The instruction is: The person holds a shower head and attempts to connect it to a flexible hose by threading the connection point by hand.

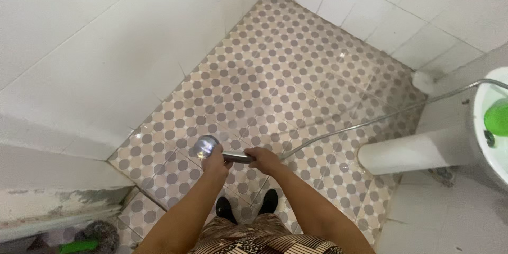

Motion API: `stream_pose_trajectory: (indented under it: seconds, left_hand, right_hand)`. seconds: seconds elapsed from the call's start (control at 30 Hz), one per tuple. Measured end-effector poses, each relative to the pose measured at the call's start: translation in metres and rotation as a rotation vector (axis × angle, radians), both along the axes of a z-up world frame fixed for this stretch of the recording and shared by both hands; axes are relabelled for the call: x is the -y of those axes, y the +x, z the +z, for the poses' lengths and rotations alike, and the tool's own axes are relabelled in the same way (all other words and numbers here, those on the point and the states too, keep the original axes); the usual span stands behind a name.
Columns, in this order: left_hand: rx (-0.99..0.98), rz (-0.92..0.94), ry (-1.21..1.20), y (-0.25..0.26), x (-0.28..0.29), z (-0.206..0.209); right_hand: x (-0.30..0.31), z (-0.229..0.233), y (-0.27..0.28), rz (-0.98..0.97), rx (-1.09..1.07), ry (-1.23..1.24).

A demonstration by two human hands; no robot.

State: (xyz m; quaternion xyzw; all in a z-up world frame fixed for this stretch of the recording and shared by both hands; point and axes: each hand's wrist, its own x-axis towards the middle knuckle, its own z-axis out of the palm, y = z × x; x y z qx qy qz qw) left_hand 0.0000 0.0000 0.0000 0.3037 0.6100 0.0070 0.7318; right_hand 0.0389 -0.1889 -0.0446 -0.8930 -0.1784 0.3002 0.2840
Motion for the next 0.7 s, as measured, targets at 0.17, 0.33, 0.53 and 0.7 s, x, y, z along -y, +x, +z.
stream_pose_trajectory:
  seconds: [0.17, 0.33, 0.53, 0.7]
  left_hand:
    - [0.087, -0.03, -0.082, -0.006, 0.007, -0.035]
    - [0.022, -0.16, -0.082, 0.0, 0.033, -0.051]
    - [0.047, -0.356, -0.113, 0.01, 0.068, -0.051]
    - [0.007, -0.442, -0.107, 0.019, 0.099, -0.049]
  right_hand:
    - [0.015, -0.003, -0.007, 0.036, 0.018, -0.02]
    - [0.037, 0.001, -0.015, -0.071, -0.077, -0.077]
    - [0.082, 0.016, -0.03, -0.158, -0.011, 0.001]
    - [0.108, 0.015, -0.045, -0.354, -0.069, 0.052]
